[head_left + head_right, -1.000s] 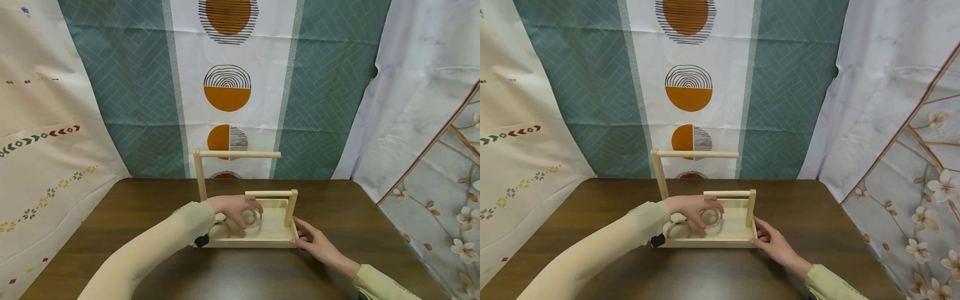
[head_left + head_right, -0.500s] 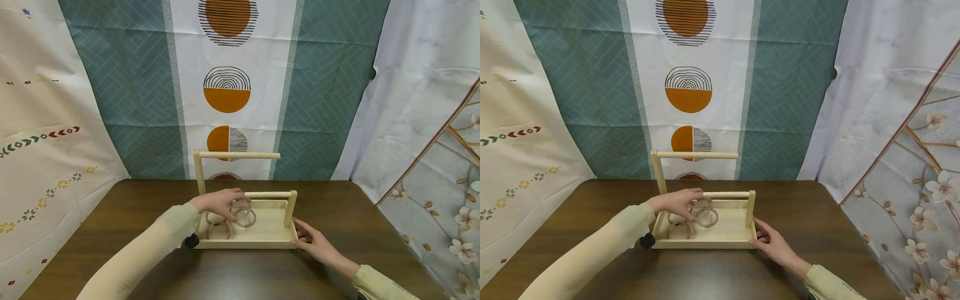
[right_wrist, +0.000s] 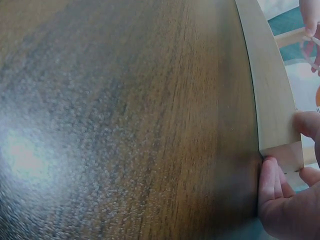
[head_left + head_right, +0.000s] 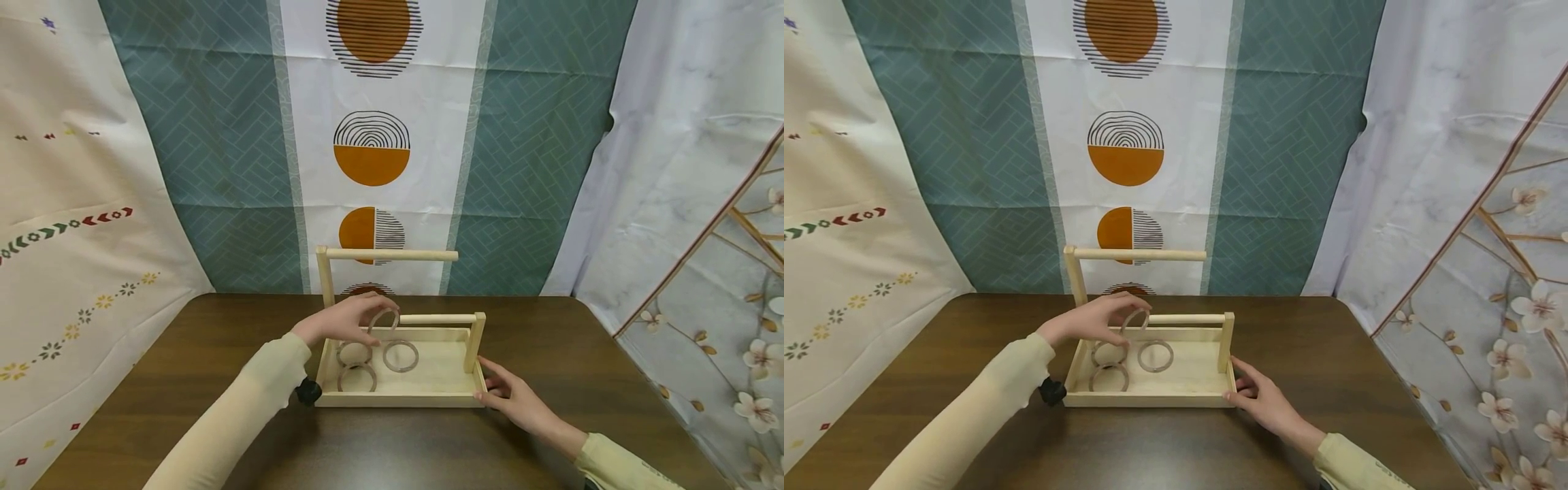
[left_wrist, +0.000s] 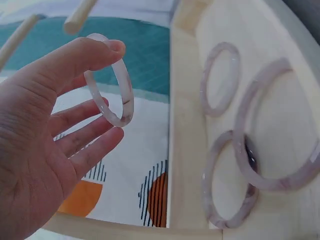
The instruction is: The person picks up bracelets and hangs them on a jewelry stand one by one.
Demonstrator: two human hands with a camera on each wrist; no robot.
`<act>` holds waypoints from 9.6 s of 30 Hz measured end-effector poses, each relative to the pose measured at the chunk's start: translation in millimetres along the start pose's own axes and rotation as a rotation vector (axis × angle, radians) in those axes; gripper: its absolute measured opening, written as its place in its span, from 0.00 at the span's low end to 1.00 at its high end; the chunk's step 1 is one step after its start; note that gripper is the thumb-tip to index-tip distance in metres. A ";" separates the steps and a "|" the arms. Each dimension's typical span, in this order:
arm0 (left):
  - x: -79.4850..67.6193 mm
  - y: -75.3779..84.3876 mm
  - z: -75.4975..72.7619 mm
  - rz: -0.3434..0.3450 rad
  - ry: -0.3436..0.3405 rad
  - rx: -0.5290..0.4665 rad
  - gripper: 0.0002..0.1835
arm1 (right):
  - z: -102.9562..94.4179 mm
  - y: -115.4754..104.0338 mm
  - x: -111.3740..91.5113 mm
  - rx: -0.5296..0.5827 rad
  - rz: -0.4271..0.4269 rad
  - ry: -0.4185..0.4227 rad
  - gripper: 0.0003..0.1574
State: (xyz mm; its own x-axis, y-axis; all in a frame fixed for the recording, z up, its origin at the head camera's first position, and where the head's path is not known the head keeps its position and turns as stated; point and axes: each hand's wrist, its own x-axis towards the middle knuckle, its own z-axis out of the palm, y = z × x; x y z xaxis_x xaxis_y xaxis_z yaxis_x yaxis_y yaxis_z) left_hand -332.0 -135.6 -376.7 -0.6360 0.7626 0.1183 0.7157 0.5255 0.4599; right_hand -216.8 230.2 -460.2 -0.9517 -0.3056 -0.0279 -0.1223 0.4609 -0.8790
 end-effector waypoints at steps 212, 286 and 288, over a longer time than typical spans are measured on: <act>59.6 93.8 -18.7 0.011 -0.058 0.042 0.47 | 1.7 -1.5 0.3 -0.018 0.043 0.002 0.47; 32.9 9.6 32.3 -0.162 -0.348 -0.034 0.42 | 0.7 -1.5 0.2 -0.031 0.052 -0.001 0.47; 33.0 8.6 34.1 -0.157 -0.352 -0.018 0.42 | 0.8 -1.5 0.2 -0.027 0.060 0.004 0.47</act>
State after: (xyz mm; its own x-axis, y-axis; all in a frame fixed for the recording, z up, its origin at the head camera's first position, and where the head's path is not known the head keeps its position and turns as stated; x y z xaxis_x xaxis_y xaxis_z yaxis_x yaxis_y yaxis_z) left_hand -336.9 -93.0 -398.9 -0.5974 0.7576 -0.2630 0.6102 0.6423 0.4638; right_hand -216.6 228.7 -459.3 -0.9587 -0.2733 -0.0787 -0.0719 0.5004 -0.8628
